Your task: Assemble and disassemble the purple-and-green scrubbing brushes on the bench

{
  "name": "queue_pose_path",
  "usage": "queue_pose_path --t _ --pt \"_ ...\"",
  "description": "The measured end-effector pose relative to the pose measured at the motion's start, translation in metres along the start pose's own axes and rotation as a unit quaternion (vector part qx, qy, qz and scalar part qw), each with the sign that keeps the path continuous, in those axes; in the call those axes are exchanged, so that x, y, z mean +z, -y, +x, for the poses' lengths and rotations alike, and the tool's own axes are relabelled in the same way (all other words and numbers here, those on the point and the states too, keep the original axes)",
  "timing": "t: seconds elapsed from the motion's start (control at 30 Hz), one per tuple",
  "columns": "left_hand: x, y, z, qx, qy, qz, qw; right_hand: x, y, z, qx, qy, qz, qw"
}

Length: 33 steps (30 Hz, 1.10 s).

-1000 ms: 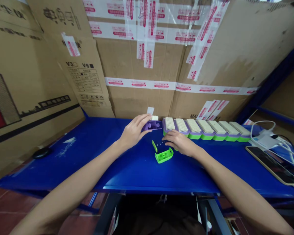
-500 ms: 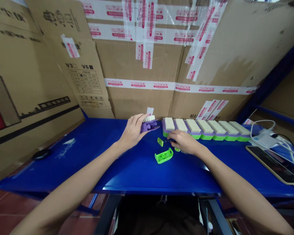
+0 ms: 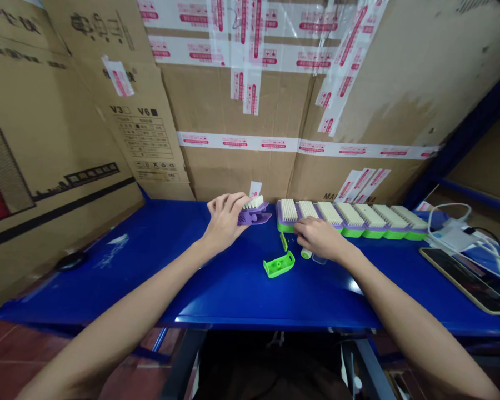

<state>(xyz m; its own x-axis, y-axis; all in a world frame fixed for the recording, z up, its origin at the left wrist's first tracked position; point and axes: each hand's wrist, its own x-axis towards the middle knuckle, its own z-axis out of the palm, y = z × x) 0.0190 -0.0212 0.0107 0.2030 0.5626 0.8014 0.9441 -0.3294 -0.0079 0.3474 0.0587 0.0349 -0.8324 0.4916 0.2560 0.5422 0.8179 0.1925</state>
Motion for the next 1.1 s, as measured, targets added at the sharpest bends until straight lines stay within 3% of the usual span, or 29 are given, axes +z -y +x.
queue_pose_path --t 0.23,0.37,0.57,0.7,0.83,1.1 --pt "-0.001 -0.001 0.004 -0.036 -0.037 -0.018 0.998 -0.005 0.014 0.003 -0.071 -0.072 0.086 0.991" --pt "0.001 0.003 0.005 -0.035 -0.048 -0.046 0.997 -0.004 0.018 0.003 -0.113 -0.069 0.139 0.981" --pt "0.0 -0.002 0.004 -0.159 -0.008 -0.127 0.979 0.003 0.011 0.005 -0.082 -0.042 0.107 0.99" --pt "0.001 -0.005 0.006 -0.265 0.01 -0.222 0.938 0.002 0.011 0.005 -0.06 -0.06 0.084 0.993" --pt "0.004 -0.006 0.011 -0.336 -0.001 -0.349 0.875 -0.002 0.018 0.004 -0.051 -0.085 0.102 0.99" --pt "0.009 -0.013 0.011 -0.389 0.073 -0.531 0.749 -0.006 0.034 0.005 -0.069 -0.112 0.158 0.979"
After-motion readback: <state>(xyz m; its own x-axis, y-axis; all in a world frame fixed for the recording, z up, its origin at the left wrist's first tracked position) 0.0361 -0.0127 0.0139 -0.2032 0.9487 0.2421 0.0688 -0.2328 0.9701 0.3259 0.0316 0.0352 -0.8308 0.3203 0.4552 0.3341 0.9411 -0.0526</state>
